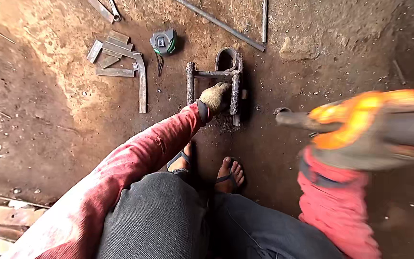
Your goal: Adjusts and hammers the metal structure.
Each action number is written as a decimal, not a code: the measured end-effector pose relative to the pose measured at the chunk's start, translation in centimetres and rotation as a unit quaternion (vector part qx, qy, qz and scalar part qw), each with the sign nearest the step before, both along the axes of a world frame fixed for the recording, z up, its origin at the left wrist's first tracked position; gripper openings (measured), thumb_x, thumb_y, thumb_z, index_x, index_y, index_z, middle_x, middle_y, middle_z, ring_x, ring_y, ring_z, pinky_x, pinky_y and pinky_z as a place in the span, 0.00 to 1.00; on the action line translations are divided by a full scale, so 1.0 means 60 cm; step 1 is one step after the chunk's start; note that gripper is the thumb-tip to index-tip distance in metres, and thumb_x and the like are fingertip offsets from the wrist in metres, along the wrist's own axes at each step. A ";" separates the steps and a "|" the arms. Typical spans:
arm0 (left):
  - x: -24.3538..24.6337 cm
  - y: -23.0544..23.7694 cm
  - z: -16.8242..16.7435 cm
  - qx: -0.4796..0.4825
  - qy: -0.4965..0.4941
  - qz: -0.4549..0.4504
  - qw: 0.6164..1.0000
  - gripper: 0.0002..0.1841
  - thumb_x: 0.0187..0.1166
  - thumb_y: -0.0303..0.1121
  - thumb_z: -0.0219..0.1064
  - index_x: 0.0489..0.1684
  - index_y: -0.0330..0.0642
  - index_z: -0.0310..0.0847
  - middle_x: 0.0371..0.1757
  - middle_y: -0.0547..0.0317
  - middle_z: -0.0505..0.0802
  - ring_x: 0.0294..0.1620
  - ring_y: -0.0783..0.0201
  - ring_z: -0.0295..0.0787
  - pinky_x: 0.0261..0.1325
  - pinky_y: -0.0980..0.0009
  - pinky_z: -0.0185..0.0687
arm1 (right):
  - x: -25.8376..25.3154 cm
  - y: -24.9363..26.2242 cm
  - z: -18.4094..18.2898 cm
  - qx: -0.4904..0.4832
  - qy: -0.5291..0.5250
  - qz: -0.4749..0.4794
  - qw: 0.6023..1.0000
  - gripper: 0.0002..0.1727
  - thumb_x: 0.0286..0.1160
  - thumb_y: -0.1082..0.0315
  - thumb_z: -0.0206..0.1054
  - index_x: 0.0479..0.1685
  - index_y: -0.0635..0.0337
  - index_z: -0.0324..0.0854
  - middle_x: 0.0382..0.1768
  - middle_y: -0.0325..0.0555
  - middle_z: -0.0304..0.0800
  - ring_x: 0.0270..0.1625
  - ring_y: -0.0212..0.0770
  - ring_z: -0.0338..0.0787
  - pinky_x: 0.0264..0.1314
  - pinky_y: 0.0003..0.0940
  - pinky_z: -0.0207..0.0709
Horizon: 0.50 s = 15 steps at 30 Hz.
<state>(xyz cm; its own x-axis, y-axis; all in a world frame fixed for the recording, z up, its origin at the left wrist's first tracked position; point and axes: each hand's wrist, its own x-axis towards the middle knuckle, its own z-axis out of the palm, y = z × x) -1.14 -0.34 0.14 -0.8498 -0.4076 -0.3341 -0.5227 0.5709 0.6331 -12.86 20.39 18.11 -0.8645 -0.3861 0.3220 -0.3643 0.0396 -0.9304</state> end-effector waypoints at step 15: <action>0.002 -0.007 -0.002 0.032 0.026 -0.007 0.999 0.26 0.72 0.40 0.74 0.71 0.44 0.80 0.67 0.47 0.89 0.66 0.48 0.89 0.67 0.40 0.83 | 0.085 0.082 -0.249 0.540 -0.346 0.049 0.766 0.19 0.74 0.67 0.71 0.60 0.67 0.79 0.34 0.54 0.88 0.24 0.45 0.88 0.30 0.45 0.87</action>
